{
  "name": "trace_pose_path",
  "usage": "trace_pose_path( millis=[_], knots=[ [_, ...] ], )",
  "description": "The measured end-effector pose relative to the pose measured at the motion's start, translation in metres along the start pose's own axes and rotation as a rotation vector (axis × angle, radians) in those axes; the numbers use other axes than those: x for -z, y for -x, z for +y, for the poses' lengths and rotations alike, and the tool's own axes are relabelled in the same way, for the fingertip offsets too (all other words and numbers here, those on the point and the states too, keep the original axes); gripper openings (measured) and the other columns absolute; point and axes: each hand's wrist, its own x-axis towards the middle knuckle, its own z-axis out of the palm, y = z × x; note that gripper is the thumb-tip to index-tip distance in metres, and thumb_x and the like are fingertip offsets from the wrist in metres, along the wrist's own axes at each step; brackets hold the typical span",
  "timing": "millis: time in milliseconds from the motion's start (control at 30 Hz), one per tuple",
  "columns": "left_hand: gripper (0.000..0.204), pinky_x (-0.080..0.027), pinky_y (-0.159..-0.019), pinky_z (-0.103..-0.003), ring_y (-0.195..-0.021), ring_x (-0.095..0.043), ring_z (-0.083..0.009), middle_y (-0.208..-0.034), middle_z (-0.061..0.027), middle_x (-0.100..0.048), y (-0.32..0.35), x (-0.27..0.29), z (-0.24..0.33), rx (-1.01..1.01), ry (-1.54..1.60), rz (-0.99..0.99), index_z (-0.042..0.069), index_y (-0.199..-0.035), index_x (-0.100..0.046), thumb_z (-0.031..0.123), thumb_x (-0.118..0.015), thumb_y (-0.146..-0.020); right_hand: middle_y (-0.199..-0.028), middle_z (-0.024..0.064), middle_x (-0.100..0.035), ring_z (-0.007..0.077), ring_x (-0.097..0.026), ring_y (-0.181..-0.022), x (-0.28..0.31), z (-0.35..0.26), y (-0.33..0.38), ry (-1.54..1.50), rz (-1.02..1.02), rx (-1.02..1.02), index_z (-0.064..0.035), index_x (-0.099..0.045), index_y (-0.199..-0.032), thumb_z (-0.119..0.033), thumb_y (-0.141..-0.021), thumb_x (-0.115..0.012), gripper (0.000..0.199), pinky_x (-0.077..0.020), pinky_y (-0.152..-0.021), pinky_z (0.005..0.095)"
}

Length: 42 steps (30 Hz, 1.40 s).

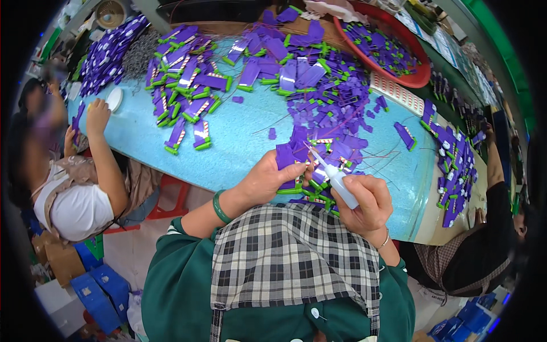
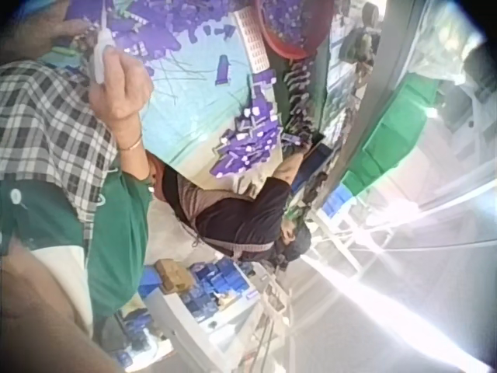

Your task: The person sits at a table in a workshop and assembles small purple and green plastic components. They repeatedly pick up a purple piece, apply glue from a small bottle, and attach a green piece to it. The finished units are placed into a red tray on the table.

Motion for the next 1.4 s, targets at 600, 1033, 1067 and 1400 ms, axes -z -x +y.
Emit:
trace_pose_path(
  millis=[600, 1033, 1067, 1400],
  knots=[
    [0.025, -0.055, -0.071, -0.033, -0.086, -0.059, -0.0156, -0.098, -0.0074, -0.059, -0.004, 0.000, -0.013, 0.060, 0.129, -0.051, 0.002, -0.111, -0.053, 0.018, -0.059, -0.093, -0.083, 0.0087, -0.064, 0.0194, -0.063, -0.064, -0.006, -0.003, 0.002, 0.062, -0.028, -0.112, -0.0043, -0.066, -0.099, 0.000, -0.062, -0.080, 0.040, -0.0478, -0.048, 0.0271],
    [0.033, -0.052, -0.074, -0.029, -0.093, -0.058, -0.0128, -0.106, -0.0061, -0.057, -0.004, -0.004, -0.023, -0.035, 0.026, -0.008, 0.002, -0.124, -0.039, 0.018, -0.052, -0.097, -0.083, 0.0092, -0.063, 0.0187, -0.062, -0.060, -0.004, -0.005, 0.007, 0.092, 0.028, -0.083, -0.0042, -0.066, -0.099, 0.000, -0.062, -0.081, 0.040, -0.0466, -0.046, 0.0266],
    [0.035, -0.052, -0.074, -0.029, -0.093, -0.058, -0.0125, -0.106, -0.0060, -0.057, -0.005, -0.004, -0.023, -0.054, -0.018, -0.008, 0.002, -0.125, -0.037, 0.017, -0.052, -0.097, -0.083, 0.0093, -0.062, 0.0190, -0.062, -0.063, -0.003, -0.007, 0.008, 0.077, 0.013, -0.100, -0.0041, -0.066, -0.098, 0.001, -0.063, -0.081, 0.039, -0.0484, -0.050, 0.0273],
    [0.053, -0.050, -0.082, -0.029, -0.099, -0.057, -0.0119, -0.116, -0.0070, -0.055, -0.006, -0.002, -0.025, -0.065, -0.290, -0.040, 0.003, -0.141, -0.021, 0.011, -0.049, -0.097, -0.082, 0.0093, -0.061, 0.0197, -0.063, -0.068, -0.003, -0.011, 0.005, 0.045, -0.030, -0.135, -0.0038, -0.066, -0.097, 0.002, -0.065, -0.080, 0.036, -0.0518, -0.056, 0.0284]
  ],
)
